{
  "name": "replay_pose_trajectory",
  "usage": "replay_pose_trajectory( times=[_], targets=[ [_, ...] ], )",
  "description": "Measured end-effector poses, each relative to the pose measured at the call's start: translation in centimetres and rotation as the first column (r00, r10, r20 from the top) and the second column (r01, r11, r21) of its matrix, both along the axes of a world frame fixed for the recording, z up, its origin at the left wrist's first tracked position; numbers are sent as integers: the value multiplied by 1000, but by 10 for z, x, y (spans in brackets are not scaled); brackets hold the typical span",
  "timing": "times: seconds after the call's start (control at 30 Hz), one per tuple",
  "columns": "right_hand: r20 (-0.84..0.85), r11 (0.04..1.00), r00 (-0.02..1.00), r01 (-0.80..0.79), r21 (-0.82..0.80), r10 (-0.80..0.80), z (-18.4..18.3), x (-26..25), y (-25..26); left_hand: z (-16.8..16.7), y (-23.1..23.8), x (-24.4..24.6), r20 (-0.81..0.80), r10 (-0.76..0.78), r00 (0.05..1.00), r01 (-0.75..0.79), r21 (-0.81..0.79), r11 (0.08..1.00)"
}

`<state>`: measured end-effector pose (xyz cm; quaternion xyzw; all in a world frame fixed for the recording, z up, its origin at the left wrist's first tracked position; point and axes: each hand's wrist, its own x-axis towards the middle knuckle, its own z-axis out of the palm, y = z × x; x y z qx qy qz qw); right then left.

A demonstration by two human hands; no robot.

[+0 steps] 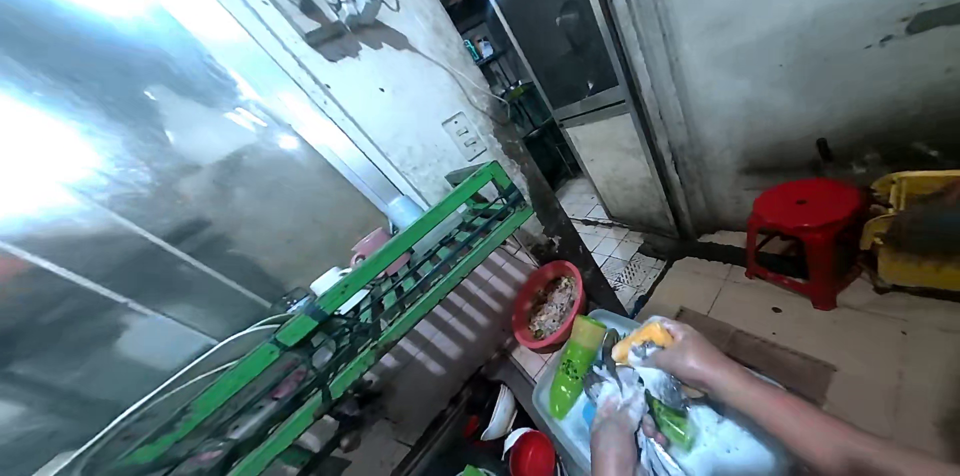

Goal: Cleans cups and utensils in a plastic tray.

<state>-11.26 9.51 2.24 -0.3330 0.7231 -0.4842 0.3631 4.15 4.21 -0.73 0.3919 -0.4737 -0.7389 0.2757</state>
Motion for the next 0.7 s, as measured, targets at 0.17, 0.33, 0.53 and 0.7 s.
replay_pose_trajectory(
  times=[0.17, 0.33, 0.53, 0.7],
  targets=[
    [387, 922, 888, 339, -186, -249, -5, -1, 3, 1, -3, 7, -92, 12, 996, -8, 49, 999],
    [265, 994, 961, -48, -103, 74, 0, -4, 8, 2, -1, 9, -5, -3, 1000, 3, 43, 999],
    [209, 985, 974, 115, -130, -86, -4, 8, 4, 4, 4, 4, -32, 82, 996, -83, -43, 996],
    [96, 995, 990, -104, -9, 105, -13, 26, 12, 4, 15, 11, 102, 62, 993, -40, -206, 978]
  ],
)
